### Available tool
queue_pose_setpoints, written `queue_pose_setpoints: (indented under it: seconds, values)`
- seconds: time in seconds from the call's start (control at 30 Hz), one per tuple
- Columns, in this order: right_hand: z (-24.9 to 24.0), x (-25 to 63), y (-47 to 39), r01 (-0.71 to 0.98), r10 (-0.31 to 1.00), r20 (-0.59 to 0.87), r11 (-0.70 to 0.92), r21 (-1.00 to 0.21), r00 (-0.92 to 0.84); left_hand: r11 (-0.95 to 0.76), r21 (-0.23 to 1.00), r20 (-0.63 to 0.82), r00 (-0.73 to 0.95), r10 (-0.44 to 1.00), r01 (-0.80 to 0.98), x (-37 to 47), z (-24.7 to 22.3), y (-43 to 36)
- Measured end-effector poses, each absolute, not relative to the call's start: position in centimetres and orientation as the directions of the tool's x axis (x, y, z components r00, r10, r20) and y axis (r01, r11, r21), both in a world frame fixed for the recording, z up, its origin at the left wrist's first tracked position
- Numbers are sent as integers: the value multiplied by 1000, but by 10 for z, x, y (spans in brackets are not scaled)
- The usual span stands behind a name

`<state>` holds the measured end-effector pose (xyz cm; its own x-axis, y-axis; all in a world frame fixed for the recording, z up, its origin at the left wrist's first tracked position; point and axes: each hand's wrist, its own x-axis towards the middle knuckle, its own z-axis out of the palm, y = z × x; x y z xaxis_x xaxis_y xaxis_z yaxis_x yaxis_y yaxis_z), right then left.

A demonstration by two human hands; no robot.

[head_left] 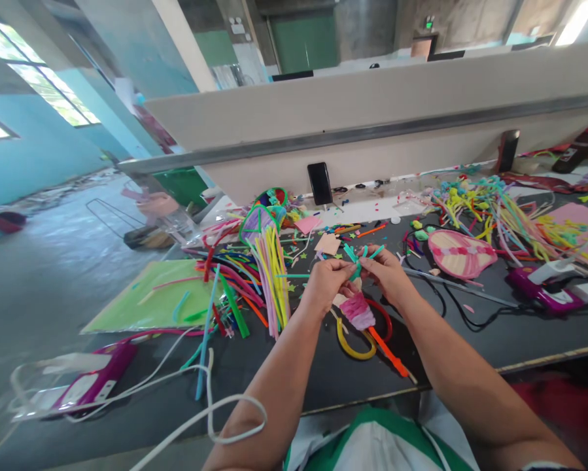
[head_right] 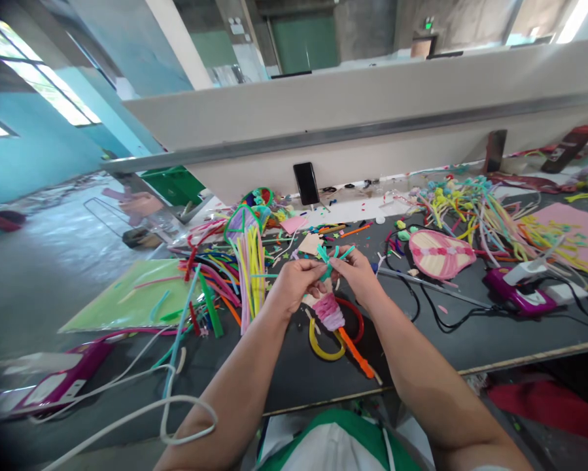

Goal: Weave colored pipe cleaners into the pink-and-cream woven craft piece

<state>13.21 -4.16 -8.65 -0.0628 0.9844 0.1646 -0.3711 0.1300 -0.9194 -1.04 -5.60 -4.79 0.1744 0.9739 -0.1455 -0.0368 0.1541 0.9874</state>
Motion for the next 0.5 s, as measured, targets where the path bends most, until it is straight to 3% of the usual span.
queue_pose_setpoints:
  seconds: [0.5]
  values:
    - [-85, 135, -41, -373, 983, 86, 20, -928, -161, 406, 882, -311, 352, 883, -239, -22, -70, -42]
